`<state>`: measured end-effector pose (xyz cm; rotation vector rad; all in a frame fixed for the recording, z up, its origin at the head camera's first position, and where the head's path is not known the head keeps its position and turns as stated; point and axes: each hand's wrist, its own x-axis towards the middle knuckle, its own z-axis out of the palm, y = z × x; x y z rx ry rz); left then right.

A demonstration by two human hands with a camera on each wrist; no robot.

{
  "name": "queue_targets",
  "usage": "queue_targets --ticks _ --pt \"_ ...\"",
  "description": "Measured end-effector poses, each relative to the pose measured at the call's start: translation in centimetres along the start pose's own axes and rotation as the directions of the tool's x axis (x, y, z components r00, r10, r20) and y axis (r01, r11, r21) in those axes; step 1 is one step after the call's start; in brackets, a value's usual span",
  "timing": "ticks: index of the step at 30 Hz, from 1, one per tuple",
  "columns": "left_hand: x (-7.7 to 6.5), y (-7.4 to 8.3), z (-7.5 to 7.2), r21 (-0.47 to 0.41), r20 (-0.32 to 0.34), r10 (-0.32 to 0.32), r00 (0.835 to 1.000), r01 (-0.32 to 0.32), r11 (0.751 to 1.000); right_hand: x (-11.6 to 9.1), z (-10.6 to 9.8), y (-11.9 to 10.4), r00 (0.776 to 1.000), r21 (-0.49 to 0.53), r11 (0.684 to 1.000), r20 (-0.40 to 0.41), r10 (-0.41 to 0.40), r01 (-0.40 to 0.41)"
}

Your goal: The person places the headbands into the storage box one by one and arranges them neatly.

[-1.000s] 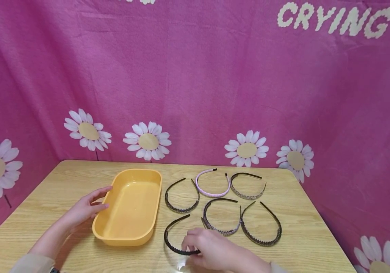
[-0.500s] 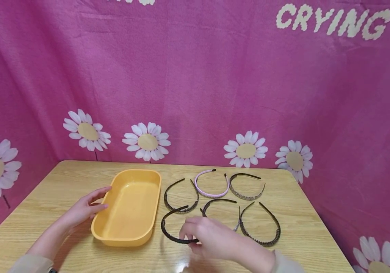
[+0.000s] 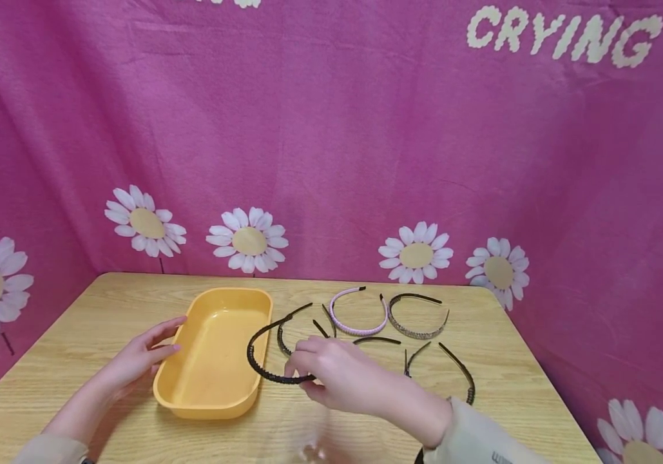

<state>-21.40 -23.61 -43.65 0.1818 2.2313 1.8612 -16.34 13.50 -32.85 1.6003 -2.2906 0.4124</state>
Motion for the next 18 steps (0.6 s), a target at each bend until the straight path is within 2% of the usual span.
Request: queue_targets --ticks 8,18 --pt "0.0 0.0 0.1 -0.003 -0.025 -0.029 0.999 0.029 1.000 2.1 0.0 0.8 1.000 0.009 1.000 -0.017 0.006 -0.006" --pt "0.0 0.0 0.2 -0.004 -0.045 -0.043 0.998 0.043 0.999 4.2 1.6 2.0 0.998 -0.004 1.000 -0.067 -0.018 0.018"
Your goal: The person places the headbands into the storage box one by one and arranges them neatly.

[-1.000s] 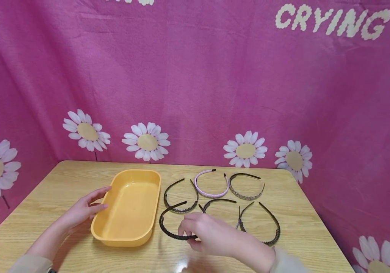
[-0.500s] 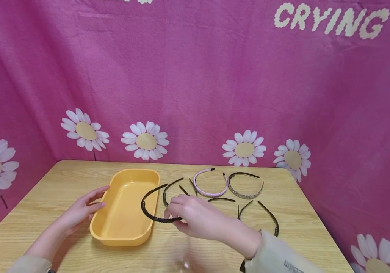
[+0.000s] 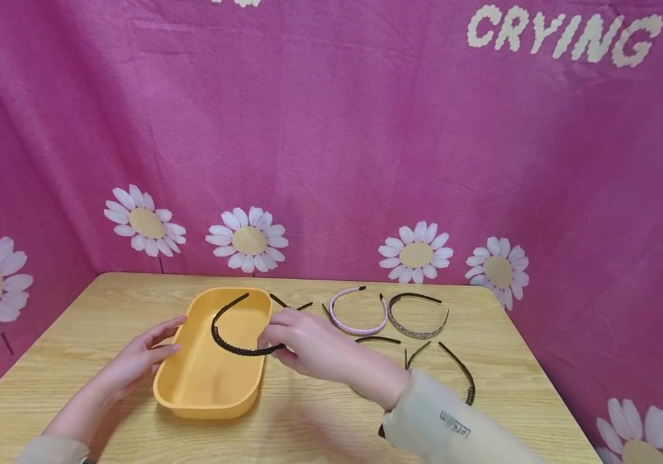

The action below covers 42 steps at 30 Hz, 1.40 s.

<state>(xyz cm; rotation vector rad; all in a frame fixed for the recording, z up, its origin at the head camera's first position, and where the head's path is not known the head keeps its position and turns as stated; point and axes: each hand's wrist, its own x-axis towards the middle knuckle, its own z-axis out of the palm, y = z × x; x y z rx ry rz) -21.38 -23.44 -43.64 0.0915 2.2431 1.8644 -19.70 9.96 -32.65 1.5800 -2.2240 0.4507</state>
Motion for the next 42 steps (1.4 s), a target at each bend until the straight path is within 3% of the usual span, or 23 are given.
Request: queue_targets --ticks 10,18,23,35,42 --pt "0.1 0.0 0.0 -0.028 0.006 0.000 1.000 0.000 1.000 1.4 2.9 1.3 0.991 -0.030 0.994 -0.080 -0.112 0.110" --pt "0.3 -0.3 0.1 -0.040 0.027 0.021 0.999 -0.020 0.999 1.3 5.8 2.2 0.999 -0.023 0.999 -0.035 -0.038 0.037" --pt "0.2 -0.1 0.0 -0.038 0.034 0.027 0.999 -0.026 0.999 1.4 7.1 2.6 0.999 -0.002 0.999 -0.024 -0.033 0.033" --pt "0.3 -0.1 -0.1 -0.030 0.013 0.008 1.000 -0.008 1.000 2.4 8.8 3.4 0.993 0.003 1.000 0.117 0.014 -0.015" --pt "0.3 -0.1 -0.1 -0.022 0.016 0.002 1.000 -0.001 1.000 3.5 9.9 4.0 0.974 0.018 1.000 0.227 -0.022 0.018"
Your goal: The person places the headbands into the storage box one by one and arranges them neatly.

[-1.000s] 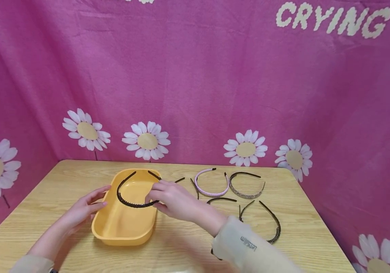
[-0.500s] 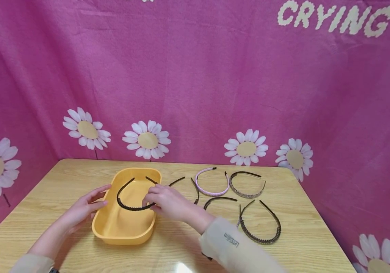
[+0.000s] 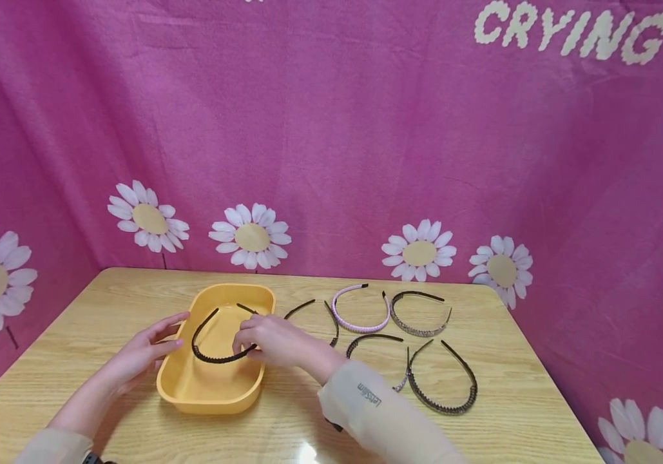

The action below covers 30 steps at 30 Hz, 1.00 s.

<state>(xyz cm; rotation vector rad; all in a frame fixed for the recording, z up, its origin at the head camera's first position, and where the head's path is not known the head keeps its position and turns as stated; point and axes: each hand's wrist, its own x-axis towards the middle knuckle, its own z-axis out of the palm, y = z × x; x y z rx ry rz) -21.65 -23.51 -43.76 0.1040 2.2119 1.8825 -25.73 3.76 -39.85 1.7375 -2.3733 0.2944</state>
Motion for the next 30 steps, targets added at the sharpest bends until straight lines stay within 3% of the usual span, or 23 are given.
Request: queue_targets --ticks 11,23,30 --pt "0.0 0.0 0.0 -0.011 0.005 0.004 1.000 -0.003 1.000 1.5 0.9 0.3 0.988 0.062 0.993 0.125 0.090 -0.098" --pt "0.0 0.0 0.1 -0.018 0.014 0.003 1.000 -0.003 1.000 3.2 1.7 0.0 0.939 0.102 0.981 0.321 0.124 -0.165" --pt "0.0 0.0 0.1 -0.011 0.018 0.011 1.000 -0.011 1.000 3.7 2.0 -0.3 0.907 0.068 0.971 0.376 0.188 -0.229"
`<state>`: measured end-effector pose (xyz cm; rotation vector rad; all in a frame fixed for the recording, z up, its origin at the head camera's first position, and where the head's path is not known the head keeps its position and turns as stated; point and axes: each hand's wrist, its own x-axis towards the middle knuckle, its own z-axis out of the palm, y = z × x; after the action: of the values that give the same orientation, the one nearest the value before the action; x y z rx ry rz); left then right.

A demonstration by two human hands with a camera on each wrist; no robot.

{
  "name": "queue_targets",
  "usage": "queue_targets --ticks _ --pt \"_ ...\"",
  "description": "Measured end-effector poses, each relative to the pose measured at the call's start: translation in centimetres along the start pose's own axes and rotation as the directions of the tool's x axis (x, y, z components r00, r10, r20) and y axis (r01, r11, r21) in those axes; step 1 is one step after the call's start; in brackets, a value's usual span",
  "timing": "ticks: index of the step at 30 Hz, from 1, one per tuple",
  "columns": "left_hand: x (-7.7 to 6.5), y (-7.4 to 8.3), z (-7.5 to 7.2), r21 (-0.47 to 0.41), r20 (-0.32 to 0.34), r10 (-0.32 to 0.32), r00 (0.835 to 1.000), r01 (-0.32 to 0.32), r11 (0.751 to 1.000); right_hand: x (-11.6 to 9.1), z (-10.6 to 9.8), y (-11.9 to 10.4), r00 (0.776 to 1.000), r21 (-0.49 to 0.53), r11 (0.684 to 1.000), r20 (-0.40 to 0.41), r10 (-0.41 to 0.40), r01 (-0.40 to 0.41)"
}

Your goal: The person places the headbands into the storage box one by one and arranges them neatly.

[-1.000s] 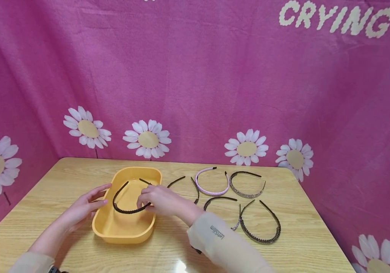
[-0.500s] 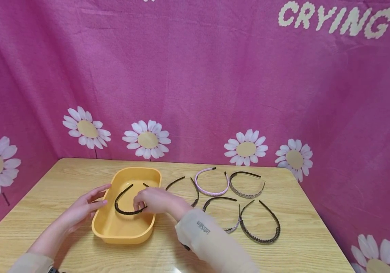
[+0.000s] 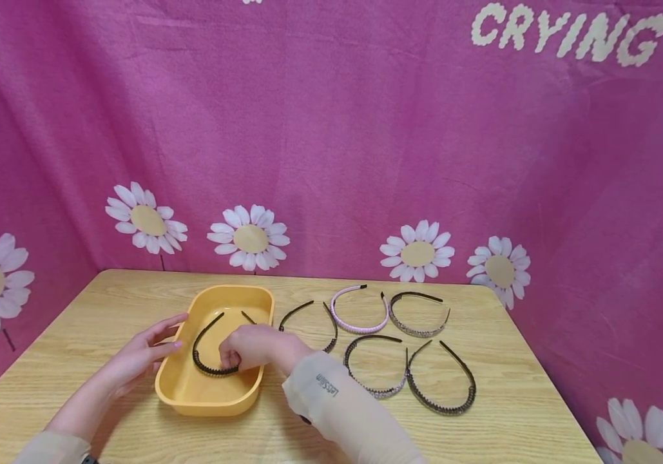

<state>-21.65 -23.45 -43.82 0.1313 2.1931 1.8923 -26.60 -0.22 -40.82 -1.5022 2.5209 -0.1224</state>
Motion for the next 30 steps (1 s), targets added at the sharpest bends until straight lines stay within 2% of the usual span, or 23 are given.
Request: queue_targets --ticks 8,14,19,23,30 --pt "-0.1 0.0 0.1 -0.018 0.011 0.014 1.000 -0.014 1.000 -0.5 -0.6 0.0 0.997 0.028 0.998 -0.048 -0.061 0.063" --pt "-0.2 0.2 0.1 -0.019 0.012 0.034 0.999 -0.033 0.999 -1.4 -1.8 -0.2 0.996 0.022 0.998 -0.064 -0.065 0.066" --pt "-0.2 0.1 0.1 -0.020 0.000 0.019 1.000 -0.019 1.000 -2.5 -3.2 -0.8 0.993 0.025 0.996 -0.082 -0.087 0.089" --pt "-0.2 0.1 0.2 -0.025 0.002 0.018 1.000 -0.018 1.000 -3.5 -4.6 -1.5 0.993 0.040 0.996 -0.085 -0.076 0.079" --pt "-0.2 0.0 0.2 -0.035 0.001 0.010 1.000 -0.010 0.999 -5.8 -7.1 -2.4 0.987 0.033 0.995 -0.136 -0.091 0.097"
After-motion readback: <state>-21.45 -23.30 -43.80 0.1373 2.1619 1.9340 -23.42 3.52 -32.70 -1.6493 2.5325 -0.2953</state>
